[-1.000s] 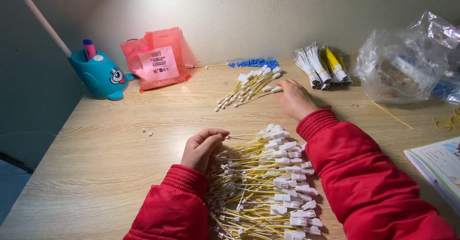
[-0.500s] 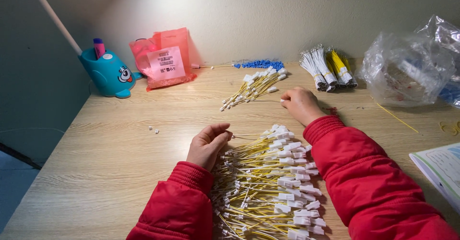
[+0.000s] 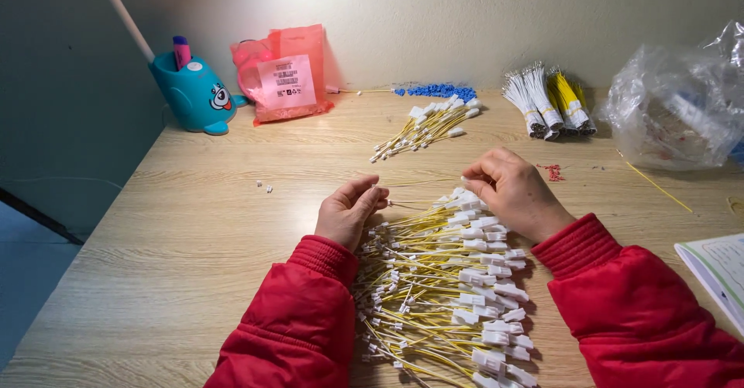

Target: The person assembles wire harnesses by inserting small red plastic connectors onto yellow wires with white ends. They repeatedly pick up a wire, slide a connector onto it, and place the finished piece on the table. The workspace includes bundles of wires, loose connectors, and packaging materials.

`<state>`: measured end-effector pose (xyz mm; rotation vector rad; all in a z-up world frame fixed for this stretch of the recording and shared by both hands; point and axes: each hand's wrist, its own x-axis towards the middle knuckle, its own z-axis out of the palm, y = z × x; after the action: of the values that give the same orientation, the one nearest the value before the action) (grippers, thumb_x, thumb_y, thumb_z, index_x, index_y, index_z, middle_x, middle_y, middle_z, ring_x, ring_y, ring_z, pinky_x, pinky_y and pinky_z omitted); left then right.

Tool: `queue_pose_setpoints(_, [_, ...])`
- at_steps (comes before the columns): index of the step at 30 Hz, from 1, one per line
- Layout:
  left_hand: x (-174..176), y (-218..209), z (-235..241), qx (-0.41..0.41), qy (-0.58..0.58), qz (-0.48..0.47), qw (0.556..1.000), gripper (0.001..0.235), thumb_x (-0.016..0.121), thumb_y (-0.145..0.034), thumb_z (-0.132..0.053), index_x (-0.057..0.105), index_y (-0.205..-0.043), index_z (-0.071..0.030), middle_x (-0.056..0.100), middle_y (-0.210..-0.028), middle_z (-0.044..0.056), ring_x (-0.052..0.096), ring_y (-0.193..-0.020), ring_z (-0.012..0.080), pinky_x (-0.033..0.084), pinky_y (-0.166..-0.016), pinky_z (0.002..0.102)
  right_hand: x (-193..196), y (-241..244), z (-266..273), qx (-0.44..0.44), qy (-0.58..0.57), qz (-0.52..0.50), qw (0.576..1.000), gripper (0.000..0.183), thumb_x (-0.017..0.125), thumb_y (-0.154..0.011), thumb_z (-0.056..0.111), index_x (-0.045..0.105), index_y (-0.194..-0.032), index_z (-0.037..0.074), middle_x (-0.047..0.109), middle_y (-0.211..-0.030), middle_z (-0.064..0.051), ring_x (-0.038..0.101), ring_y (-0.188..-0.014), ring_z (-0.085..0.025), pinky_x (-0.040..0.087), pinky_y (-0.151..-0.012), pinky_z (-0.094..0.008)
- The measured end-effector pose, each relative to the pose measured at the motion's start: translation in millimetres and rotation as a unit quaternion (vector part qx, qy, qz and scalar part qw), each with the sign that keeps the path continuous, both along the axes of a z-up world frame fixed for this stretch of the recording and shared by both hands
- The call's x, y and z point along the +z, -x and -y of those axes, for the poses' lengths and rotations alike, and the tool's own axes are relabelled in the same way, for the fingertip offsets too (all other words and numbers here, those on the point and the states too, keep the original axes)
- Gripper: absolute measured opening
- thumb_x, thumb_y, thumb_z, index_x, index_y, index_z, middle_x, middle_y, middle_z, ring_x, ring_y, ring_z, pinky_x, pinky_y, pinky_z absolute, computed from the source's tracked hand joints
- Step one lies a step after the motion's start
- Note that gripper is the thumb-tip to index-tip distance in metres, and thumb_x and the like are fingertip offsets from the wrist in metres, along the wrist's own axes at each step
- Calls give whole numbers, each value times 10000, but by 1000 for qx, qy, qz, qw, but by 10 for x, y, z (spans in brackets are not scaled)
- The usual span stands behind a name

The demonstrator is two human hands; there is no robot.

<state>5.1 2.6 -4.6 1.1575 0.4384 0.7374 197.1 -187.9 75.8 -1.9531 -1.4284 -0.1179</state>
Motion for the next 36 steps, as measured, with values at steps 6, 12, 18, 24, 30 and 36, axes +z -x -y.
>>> queue_pose_setpoints(6, [-103, -36, -78, 7, -1, -1, 1000, 247, 690, -898, -114, 690, -1134, -39, 742, -900, 185, 737, -809, 228, 606, -786, 323, 9, 53, 33, 2, 2, -59, 998, 89, 687, -864, 106, 732, -939, 121, 644, -850, -72, 653, -775, -200, 530, -678, -300])
queue_pose_setpoints(12, [67, 43, 7, 14, 22, -9, 1000, 234, 716, -884, -163, 709, -1088, -48, 740, -873, 198, 737, -795, 235, 604, -788, 340, -55, 6, 79, 10, -14, -275, 961, 134, 629, -928, 93, 729, -992, 31, 617, -769, -95, 671, -721, -151, 576, -666, -261])
queue_pose_setpoints(18, [101, 44, 48, 38, 44, -58, 997, 230, 734, -867, -132, 694, -1057, -10, 721, -900, 198, 711, -826, 265, 589, -785, 394, -197, -125, 38, -10, -26, -293, 956, 167, 621, -925, 140, 720, -1014, 38, 650, -651, -94, 613, -629, -121, 538, -588, -250])
queue_pose_setpoints(24, [329, 128, 177, 55, 76, -65, 994, 87, 680, -875, -106, 619, -898, -49, 725, -935, 186, 706, -817, 260, 586, -607, 336, -46, -194, 111, -61, 33, -306, 949, 240, 617, -916, 295, 712, -1015, 99, 711, -871, 13, 676, -700, -121, 509, -609, -233])
queue_pose_setpoints(30, [262, 112, 142, 67, 71, -56, 994, 101, 716, -841, -86, 635, -889, -51, 696, -844, 158, 704, -765, 257, 592, -595, 329, -21, -871, 483, -299, 150, -95, 938, 365, 453, -795, 18, 733, -946, 197, 714, -1085, -20, 630, -989, -256, 485, -859, -398])
queue_pose_setpoints(36, [276, 93, 174, 75, 32, -22, 996, 90, 704, -850, -63, 640, -898, -22, 680, -826, 160, 658, -719, 223, 580, -735, 275, -408, -1338, 712, -324, 202, -90, 920, 345, 500, -789, 125, 773, -872, 319, 746, -979, 42, 656, -940, -251, 482, -823, -348])
